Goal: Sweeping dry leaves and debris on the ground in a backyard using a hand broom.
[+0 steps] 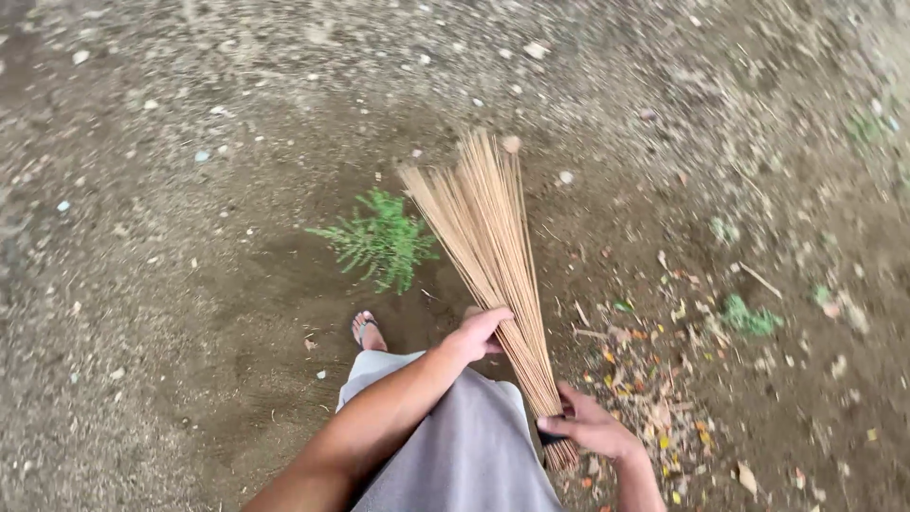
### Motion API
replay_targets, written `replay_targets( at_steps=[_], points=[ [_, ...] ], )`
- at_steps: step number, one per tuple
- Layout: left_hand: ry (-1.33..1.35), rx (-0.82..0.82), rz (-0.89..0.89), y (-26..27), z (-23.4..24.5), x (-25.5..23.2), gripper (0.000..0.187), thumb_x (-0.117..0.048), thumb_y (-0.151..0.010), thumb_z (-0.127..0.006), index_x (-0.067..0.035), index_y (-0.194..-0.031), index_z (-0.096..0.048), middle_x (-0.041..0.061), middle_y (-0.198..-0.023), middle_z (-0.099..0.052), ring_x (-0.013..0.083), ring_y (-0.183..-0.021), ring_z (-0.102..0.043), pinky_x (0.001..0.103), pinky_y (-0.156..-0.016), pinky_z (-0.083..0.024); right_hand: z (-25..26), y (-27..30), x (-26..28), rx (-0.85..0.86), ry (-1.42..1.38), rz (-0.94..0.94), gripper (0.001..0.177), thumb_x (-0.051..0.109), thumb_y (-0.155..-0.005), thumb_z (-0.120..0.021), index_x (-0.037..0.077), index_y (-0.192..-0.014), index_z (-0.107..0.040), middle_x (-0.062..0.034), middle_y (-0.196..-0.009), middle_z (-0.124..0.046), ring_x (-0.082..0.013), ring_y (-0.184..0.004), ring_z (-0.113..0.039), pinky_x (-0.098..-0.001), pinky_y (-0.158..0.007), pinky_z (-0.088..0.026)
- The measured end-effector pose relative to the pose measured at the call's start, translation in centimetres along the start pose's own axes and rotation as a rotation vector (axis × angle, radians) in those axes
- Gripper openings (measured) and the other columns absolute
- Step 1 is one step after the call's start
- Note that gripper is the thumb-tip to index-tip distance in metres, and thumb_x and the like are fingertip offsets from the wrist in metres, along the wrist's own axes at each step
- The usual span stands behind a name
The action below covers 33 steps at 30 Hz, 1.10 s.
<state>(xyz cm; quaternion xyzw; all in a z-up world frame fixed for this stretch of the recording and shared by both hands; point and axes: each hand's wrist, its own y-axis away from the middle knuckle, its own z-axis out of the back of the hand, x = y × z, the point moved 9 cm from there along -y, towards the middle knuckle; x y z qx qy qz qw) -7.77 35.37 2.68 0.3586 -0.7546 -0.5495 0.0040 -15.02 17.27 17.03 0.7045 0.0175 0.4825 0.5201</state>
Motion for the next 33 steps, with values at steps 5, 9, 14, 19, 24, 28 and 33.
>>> replay_targets(
  at_steps=[5, 9, 14, 19, 24, 28, 33],
  points=[
    [-0.032, 0.1, -0.083, 2.6, 4.0, -5.8, 0.044, -0.018, -0.084, -0.073, 0.002, -0.123, -0.067, 0.017, -0.106, -0.075, 0.0328, -0.094, -0.076, 0.054, -0.076, -0.064, -1.3, -12.1, 9.3, -0.333, -0.039, 0.036, 0.082, 0.049, -0.084, -0.075, -0.007, -0.14, -0.052, -0.0173, -0.124, -0.072, -0.0215, -0.112, -0.068, -0.0327, -0.095, -0.052],
    [-0.156, 0.136, -0.166, 10.4, 8.9, -14.7, 0.044, -0.025, -0.087, -0.072, -0.001, -0.124, -0.066, 0.019, -0.107, -0.073, 0.0337, -0.091, -0.075, 0.054, -0.066, -0.064, -4.0, -20.3, 19.5, -0.593, 0.082, -0.015, 0.072, 0.053, -0.081, -0.076, -0.009, -0.116, -0.074, -0.0227, -0.102, -0.078, -0.0278, -0.092, -0.076, -0.0384, -0.083, -0.058],
    [-0.165, 0.067, -0.279, 11.8, 20.9, -22.3, 0.041, -0.023, -0.086, -0.072, 0.005, -0.117, -0.068, 0.026, -0.105, -0.074, 0.0385, -0.086, -0.076, 0.051, -0.059, -0.065, -12.1, -28.6, 31.3, -0.578, 0.302, 0.046, 0.057, 0.047, -0.077, -0.082, -0.004, -0.102, -0.08, -0.0194, -0.091, -0.079, -0.0254, -0.081, -0.076, -0.039, -0.077, -0.057],
    [0.082, -0.057, -0.326, 11.8, 33.6, -24.9, 0.038, -0.014, -0.088, -0.065, 0.013, -0.115, -0.066, 0.03, -0.1, -0.074, 0.041, -0.081, -0.077, 0.052, -0.06, -0.065, -14.2, -40.3, 35.3, -0.551, 0.477, 0.081, 0.05, 0.046, -0.084, -0.079, 0.0, -0.102, -0.082, -0.0199, -0.084, -0.076, -0.0309, -0.071, -0.069, -0.0449, -0.067, -0.054],
    [0.441, -0.113, -0.249, 16.6, 42.6, -27.3, 0.049, -0.004, -0.083, -0.055, -0.002, -0.132, -0.054, 0.016, -0.129, -0.057, 0.0466, -0.112, -0.066, 0.07, -0.089, -0.058, -18.8, -51.6, 38.4, -0.411, 0.432, 0.014, 0.063, 0.051, -0.092, -0.072, -0.01, -0.105, -0.078, -0.0218, -0.09, -0.078, -0.03, -0.068, -0.073, -0.0437, -0.062, -0.056],
    [0.554, -0.001, -0.361, 14.0, 49.3, -31.1, 0.048, -0.01, -0.083, -0.053, 0.006, -0.128, -0.052, 0.029, -0.127, -0.058, 0.0517, -0.113, -0.064, 0.071, -0.085, -0.056, -33.8, -51.5, 43.5, -0.11, 0.653, -0.13, 0.076, 0.067, -0.098, -0.052, -0.001, -0.126, -0.072, -0.0255, -0.108, -0.076, -0.0294, -0.079, -0.058, -0.044, -0.065, -0.05],
    [0.755, -0.117, -0.431, 13.5, 63.0, -40.2, 0.038, -0.015, -0.085, -0.057, 0.005, -0.117, -0.061, 0.028, -0.114, -0.067, 0.0519, -0.108, -0.068, 0.07, -0.084, -0.059, -52.0, -52.2, 49.7, 0.306, 0.58, -0.26, 0.059, 0.055, -0.088, -0.061, 0.012, -0.128, -0.066, -0.0165, -0.108, -0.075, -0.0268, -0.086, -0.071, -0.0471, -0.068, -0.059]
  ],
)
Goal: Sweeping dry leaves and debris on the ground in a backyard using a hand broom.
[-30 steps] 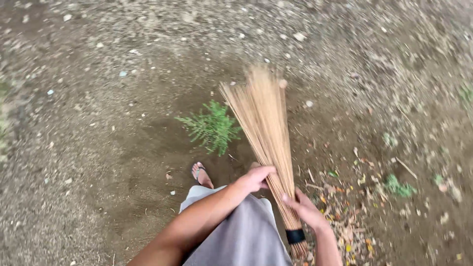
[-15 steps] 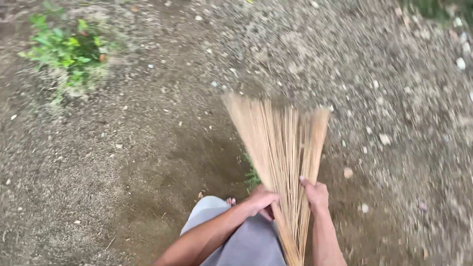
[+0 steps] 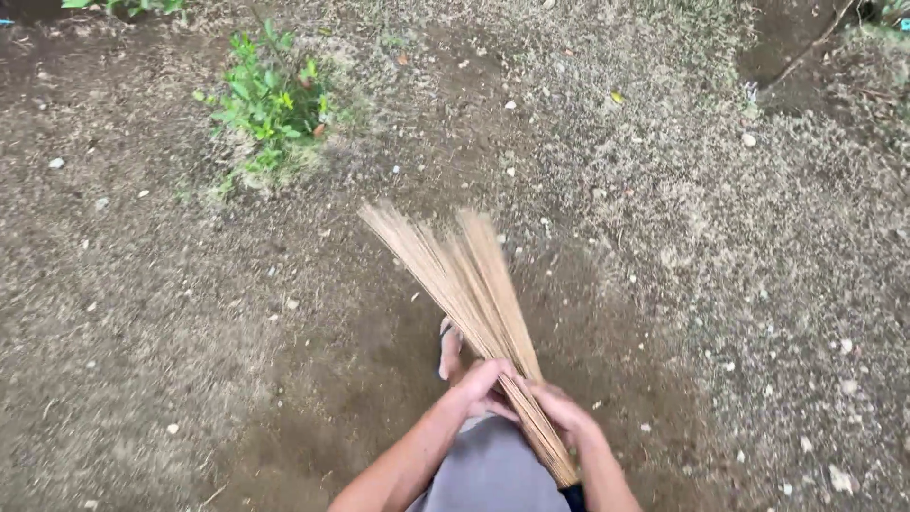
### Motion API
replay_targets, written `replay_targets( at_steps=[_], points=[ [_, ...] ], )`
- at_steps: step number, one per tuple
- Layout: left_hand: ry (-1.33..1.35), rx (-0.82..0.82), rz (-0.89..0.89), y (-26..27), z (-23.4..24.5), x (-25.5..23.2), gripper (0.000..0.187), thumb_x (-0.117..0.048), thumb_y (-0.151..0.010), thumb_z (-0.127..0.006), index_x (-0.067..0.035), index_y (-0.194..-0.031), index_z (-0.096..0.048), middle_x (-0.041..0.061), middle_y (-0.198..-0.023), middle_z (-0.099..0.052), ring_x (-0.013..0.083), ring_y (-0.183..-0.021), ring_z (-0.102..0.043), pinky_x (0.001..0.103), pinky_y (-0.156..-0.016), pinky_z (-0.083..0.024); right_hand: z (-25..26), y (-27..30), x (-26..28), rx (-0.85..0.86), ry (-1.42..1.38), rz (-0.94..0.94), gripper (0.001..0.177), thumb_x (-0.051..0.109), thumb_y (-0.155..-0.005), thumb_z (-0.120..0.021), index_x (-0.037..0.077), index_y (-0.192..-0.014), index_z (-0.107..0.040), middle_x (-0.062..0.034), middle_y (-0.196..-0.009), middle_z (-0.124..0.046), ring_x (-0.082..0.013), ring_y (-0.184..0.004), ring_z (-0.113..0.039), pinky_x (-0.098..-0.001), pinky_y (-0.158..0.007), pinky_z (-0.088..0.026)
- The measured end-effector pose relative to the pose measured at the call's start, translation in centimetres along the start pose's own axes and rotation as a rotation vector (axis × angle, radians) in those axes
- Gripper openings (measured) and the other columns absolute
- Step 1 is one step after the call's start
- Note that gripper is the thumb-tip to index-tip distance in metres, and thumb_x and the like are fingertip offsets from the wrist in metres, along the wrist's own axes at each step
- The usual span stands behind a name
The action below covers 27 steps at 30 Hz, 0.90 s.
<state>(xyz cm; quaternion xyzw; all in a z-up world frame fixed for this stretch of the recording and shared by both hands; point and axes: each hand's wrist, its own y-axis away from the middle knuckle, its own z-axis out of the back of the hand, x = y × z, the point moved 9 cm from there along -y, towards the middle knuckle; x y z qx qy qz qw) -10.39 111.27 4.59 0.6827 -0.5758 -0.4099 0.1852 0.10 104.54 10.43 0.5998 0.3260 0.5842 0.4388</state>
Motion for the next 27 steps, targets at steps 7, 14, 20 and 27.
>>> replay_targets(
  at_steps=[7, 14, 20, 27],
  points=[
    [-0.43, -0.302, -0.091, -7.5, 4.0, -21.8, 0.054, -0.051, -0.081, -0.078, -0.009, -0.114, -0.073, 0.013, -0.114, -0.075, 0.034, -0.112, -0.069, 0.062, -0.093, -0.052, 5.0, -19.4, 19.5, -0.198, 0.156, 0.213, 0.043, 0.037, -0.095, -0.064, -0.001, -0.111, -0.077, -0.0143, -0.082, -0.079, -0.0226, -0.067, -0.074, -0.0403, -0.062, -0.059],
    [0.0, -0.23, -0.148, -14.8, 3.5, -34.3, 0.045, -0.038, -0.08, -0.079, -0.013, -0.117, -0.069, 0.009, -0.105, -0.074, 0.0334, -0.098, -0.072, 0.058, -0.081, -0.059, 5.6, -25.4, 35.8, -0.134, 0.22, 0.146, 0.065, 0.055, -0.097, -0.053, -0.002, -0.117, -0.075, -0.0146, -0.091, -0.08, -0.0234, -0.074, -0.074, -0.0382, -0.064, -0.058],
    [-0.058, -0.277, -0.251, -25.2, 6.5, -50.8, 0.038, -0.03, -0.083, -0.083, -0.006, -0.11, -0.071, 0.011, -0.093, -0.076, 0.029, -0.08, -0.072, 0.046, -0.063, -0.057, 4.8, -28.2, 47.5, 0.077, 0.086, 0.095, 0.073, 0.066, -0.092, -0.046, 0.005, -0.126, -0.066, -0.0112, -0.091, -0.074, -0.0202, -0.075, -0.07, -0.0372, -0.064, -0.058],
    [-0.295, -0.305, -0.321, -34.2, 6.9, -70.9, 0.038, -0.026, -0.083, -0.082, -0.009, -0.113, -0.066, 0.007, -0.094, -0.072, 0.0222, -0.083, -0.073, 0.041, -0.064, -0.063, 6.7, -35.3, 59.6, 0.076, 0.132, 0.162, 0.048, 0.033, -0.081, -0.081, 0.004, -0.116, -0.068, -0.0108, -0.088, -0.074, -0.019, -0.075, -0.072, -0.0337, -0.067, -0.059]
  ],
)
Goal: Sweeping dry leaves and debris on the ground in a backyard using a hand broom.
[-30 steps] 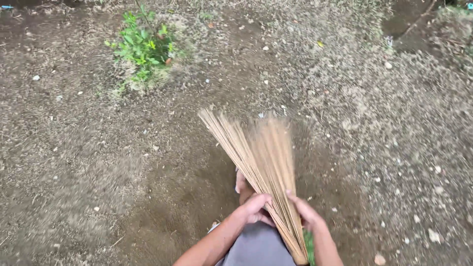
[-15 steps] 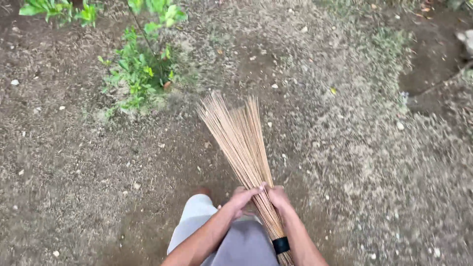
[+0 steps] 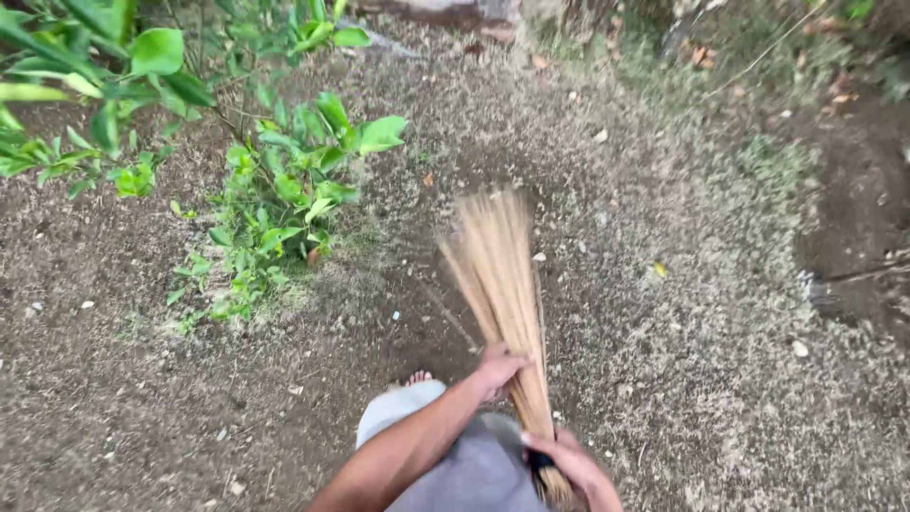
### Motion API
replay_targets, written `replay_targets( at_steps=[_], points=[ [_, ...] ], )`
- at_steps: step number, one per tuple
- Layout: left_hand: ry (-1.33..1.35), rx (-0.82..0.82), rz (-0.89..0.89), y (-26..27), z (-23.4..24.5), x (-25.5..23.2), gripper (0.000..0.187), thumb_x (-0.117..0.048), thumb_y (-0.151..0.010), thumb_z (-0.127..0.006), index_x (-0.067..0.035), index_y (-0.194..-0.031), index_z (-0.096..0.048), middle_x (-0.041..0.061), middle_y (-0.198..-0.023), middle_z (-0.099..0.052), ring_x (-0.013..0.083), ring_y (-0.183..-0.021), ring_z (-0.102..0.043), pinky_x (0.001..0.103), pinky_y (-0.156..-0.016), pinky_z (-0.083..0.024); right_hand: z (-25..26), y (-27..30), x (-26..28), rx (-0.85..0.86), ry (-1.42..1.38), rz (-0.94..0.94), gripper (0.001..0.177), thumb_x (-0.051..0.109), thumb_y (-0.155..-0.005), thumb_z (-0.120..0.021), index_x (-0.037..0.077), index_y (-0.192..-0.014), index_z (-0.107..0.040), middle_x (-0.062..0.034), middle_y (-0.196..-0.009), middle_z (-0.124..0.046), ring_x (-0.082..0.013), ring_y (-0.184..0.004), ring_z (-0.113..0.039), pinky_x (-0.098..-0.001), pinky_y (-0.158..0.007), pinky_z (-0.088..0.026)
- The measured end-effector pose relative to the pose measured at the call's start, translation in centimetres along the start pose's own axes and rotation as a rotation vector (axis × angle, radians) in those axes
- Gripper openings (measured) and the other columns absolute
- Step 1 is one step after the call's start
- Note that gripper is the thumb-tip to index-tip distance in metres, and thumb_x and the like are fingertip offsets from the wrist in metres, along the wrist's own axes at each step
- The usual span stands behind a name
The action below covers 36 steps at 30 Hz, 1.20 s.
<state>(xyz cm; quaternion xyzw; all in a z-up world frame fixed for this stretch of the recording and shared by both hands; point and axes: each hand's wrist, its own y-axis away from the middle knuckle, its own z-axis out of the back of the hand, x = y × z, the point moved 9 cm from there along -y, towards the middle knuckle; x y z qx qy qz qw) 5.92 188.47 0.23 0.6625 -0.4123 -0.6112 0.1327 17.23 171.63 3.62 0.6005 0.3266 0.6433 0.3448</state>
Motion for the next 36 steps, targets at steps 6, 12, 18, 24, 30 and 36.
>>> replay_targets(
  at_steps=[6, 12, 18, 24, 30, 36],
  points=[
    [-0.134, -0.127, -0.206, -10.6, 1.8, -7.5, 0.031, -0.02, -0.08, -0.074, -0.006, -0.106, -0.079, 0.012, -0.099, -0.079, 0.0227, -0.091, -0.076, 0.033, -0.083, -0.061, 3.3, -9.0, 8.6, -0.079, 0.012, 0.103, 0.042, 0.018, -0.073, -0.081, 0.002, -0.109, -0.068, -0.0065, -0.084, -0.068, -0.0159, -0.071, -0.063, -0.0311, -0.062, -0.053],
    [-0.377, -0.34, -0.175, -27.1, 10.1, -11.6, 0.036, -0.029, -0.079, -0.074, -0.006, -0.108, -0.077, 0.015, -0.106, -0.076, 0.0248, -0.101, -0.071, 0.04, -0.092, -0.057, 8.6, -21.2, 19.1, 0.031, -0.086, 0.091, 0.031, 0.011, -0.075, -0.08, -0.005, -0.099, -0.07, -0.0108, -0.074, -0.072, -0.0207, -0.06, -0.066, -0.0329, -0.054, -0.053],
    [-0.238, -0.521, 0.085, -33.7, 19.9, -17.1, 0.031, -0.027, -0.085, -0.065, -0.01, -0.108, -0.078, 0.009, -0.092, -0.076, 0.0213, -0.076, -0.068, 0.037, -0.071, -0.054, 15.8, -29.0, 39.7, 0.195, -0.126, 0.058, 0.033, 0.007, -0.076, -0.075, -0.005, -0.104, -0.06, -0.0137, -0.074, -0.069, -0.0243, -0.06, -0.069, -0.0375, -0.055, -0.06],
    [0.049, -0.648, 0.126, -37.1, 21.1, -25.9, 0.026, -0.022, -0.088, -0.063, -0.004, -0.101, -0.076, 0.011, -0.073, -0.069, 0.0181, -0.052, -0.058, 0.037, -0.047, -0.046, 22.2, -36.2, 58.0, 0.183, 0.156, -0.086, 0.047, 0.01, -0.081, -0.071, 0.002, -0.124, -0.054, -0.009, -0.092, -0.07, -0.0198, -0.071, -0.072, -0.0394, -0.061, -0.066],
    [0.28, -0.642, 0.166, -50.5, 22.4, -26.2, 0.023, -0.021, -0.09, -0.06, -0.004, -0.099, -0.074, 0.008, -0.065, -0.059, 0.0192, -0.047, -0.051, 0.039, -0.043, -0.041, 24.0, -47.2, 74.7, 0.174, 0.476, -0.116, 0.077, 0.003, -0.076, -0.072, 0.018, -0.145, -0.042, -0.0092, -0.1, -0.067, -0.0214, -0.073, -0.073, -0.0407, -0.059, -0.064],
    [0.476, -0.697, 0.415, -55.9, 23.5, -36.9, 0.016, -0.028, -0.09, -0.069, -0.013, -0.094, -0.069, 0.004, -0.077, -0.061, 0.0188, -0.056, -0.055, 0.041, -0.055, -0.052, 23.8, -57.5, 89.4, 0.211, 0.662, -0.102, 0.093, 0.0, -0.074, -0.071, 0.018, -0.158, -0.036, -0.0113, -0.102, -0.067, -0.0168, -0.064, -0.065, -0.038, -0.054, -0.062]
  ],
)
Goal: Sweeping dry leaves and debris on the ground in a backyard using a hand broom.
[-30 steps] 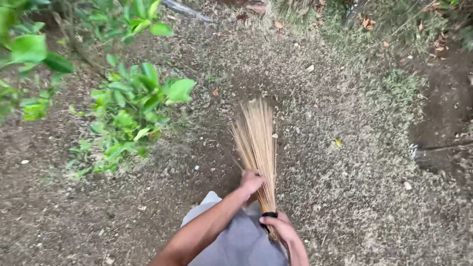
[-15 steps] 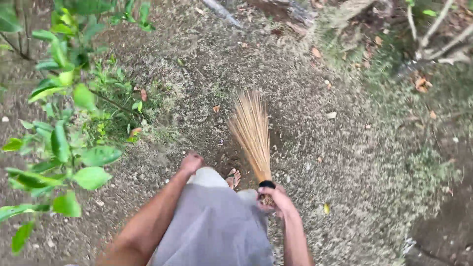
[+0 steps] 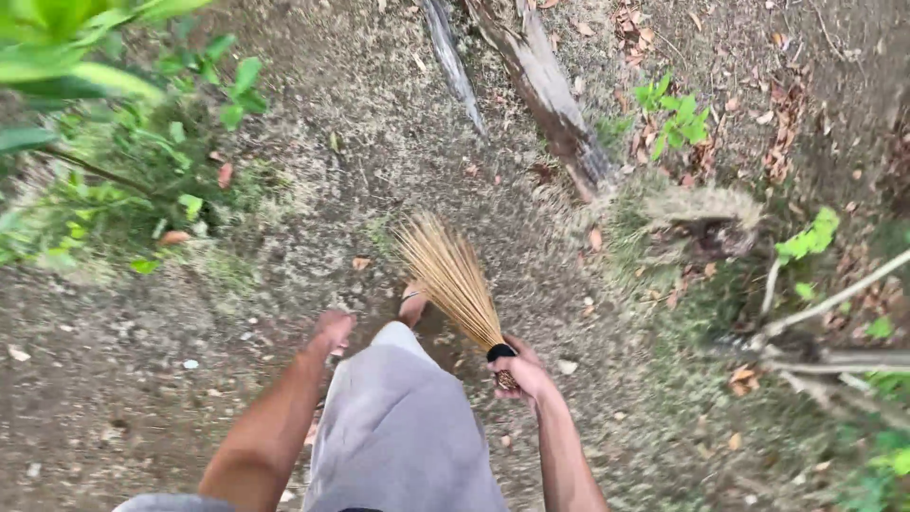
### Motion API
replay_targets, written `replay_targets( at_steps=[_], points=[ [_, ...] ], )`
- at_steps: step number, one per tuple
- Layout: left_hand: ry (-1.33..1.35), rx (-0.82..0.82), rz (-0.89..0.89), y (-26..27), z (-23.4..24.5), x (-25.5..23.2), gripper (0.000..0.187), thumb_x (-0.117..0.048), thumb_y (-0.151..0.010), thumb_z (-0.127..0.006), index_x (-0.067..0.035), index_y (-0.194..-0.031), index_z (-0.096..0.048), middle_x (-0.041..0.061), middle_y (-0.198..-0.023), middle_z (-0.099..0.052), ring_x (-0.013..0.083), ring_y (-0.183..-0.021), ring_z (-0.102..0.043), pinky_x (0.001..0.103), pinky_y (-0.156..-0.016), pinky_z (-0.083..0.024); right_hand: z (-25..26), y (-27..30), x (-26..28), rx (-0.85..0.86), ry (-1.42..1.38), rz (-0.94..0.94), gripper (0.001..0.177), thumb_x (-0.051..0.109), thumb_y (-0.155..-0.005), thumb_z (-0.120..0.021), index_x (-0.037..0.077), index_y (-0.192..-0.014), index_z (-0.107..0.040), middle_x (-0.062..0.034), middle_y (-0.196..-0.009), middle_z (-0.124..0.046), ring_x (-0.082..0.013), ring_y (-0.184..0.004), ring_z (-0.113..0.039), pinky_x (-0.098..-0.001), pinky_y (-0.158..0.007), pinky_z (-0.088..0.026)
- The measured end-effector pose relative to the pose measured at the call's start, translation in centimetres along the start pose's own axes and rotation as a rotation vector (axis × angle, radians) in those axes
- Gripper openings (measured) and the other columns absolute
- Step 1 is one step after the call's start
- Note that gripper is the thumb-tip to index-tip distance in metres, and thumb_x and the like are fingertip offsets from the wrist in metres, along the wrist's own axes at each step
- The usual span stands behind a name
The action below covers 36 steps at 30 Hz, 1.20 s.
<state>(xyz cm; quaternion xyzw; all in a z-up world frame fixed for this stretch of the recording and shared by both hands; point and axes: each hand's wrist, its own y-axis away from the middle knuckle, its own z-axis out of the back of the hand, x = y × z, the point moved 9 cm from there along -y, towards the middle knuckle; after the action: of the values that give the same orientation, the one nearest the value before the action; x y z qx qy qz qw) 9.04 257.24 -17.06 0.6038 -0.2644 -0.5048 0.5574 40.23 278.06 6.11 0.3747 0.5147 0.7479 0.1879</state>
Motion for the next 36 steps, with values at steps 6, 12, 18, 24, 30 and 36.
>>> replay_targets(
  at_steps=[6, 12, 18, 24, 30, 36],
  points=[
    [0.247, -0.051, -0.034, -2.6, -6.4, -11.2, 0.023, -0.024, -0.092, -0.063, -0.012, -0.111, -0.071, 0.006, -0.088, -0.073, 0.021, -0.071, -0.066, 0.039, -0.06, -0.056, 10.6, -6.9, 13.8, 0.036, 0.224, -0.061, 0.091, -0.005, -0.074, -0.07, 0.017, -0.156, -0.039, -0.012, -0.105, -0.07, -0.0175, -0.067, -0.066, -0.0371, -0.061, -0.068],
    [0.522, -0.036, -0.159, 0.2, -9.8, -18.4, 0.028, -0.022, -0.096, -0.056, -0.008, -0.116, -0.068, 0.008, -0.093, -0.073, 0.0212, -0.077, -0.07, 0.036, -0.064, -0.055, 22.0, -18.1, 31.4, 0.017, 0.377, 0.07, 0.084, -0.002, -0.074, -0.071, 0.018, -0.153, -0.048, -0.0076, -0.083, -0.064, -0.0178, -0.06, -0.062, -0.0351, -0.051, -0.057],
    [0.943, -0.456, -0.027, 9.8, -16.2, -16.8, 0.03, -0.017, -0.099, -0.05, -0.005, -0.121, -0.067, 0.01, -0.103, -0.074, 0.0201, -0.084, -0.067, 0.037, -0.073, -0.054, 24.6, -35.7, 40.7, -0.011, 0.461, 0.246, 0.069, -0.005, -0.081, -0.067, 0.01, -0.146, -0.049, -0.01, -0.079, -0.067, -0.0187, -0.056, -0.065, -0.0357, -0.042, -0.056],
    [1.107, -0.498, 0.093, 13.7, -32.2, -18.7, 0.03, -0.017, -0.101, -0.05, -0.004, -0.125, -0.064, 0.01, -0.105, -0.073, 0.0221, -0.088, -0.071, 0.037, -0.075, -0.058, 21.4, -37.1, 26.5, 0.296, 0.689, -0.102, 0.045, -0.001, -0.082, -0.071, 0.0, -0.124, -0.054, -0.007, -0.063, -0.055, -0.0168, -0.045, -0.055, -0.0329, -0.037, -0.048],
    [1.18, -0.493, 0.213, 14.1, -44.0, -20.1, 0.032, -0.017, -0.099, -0.05, -0.007, -0.127, -0.064, 0.008, -0.104, -0.073, 0.0209, -0.089, -0.071, 0.036, -0.074, -0.053, 29.7, -31.4, 36.1, 0.411, 0.687, -0.116, 0.105, -0.004, -0.076, -0.074, 0.026, -0.162, -0.02, -0.0082, -0.071, -0.061, -0.0169, -0.047, -0.054, -0.0324, -0.04, -0.048],
    [1.232, -0.494, 0.268, 16.3, -51.7, -19.0, 0.034, -0.018, -0.098, -0.048, -0.007, -0.125, -0.066, 0.008, -0.103, -0.076, 0.0179, -0.086, -0.07, 0.035, -0.074, -0.055, 24.7, -37.7, 31.4, 0.273, 0.603, 0.093, 0.052, -0.004, -0.082, -0.069, 0.012, -0.126, -0.046, -0.0047, -0.068, -0.052, -0.0165, -0.048, -0.052, -0.0357, -0.041, -0.05]
  ],
)
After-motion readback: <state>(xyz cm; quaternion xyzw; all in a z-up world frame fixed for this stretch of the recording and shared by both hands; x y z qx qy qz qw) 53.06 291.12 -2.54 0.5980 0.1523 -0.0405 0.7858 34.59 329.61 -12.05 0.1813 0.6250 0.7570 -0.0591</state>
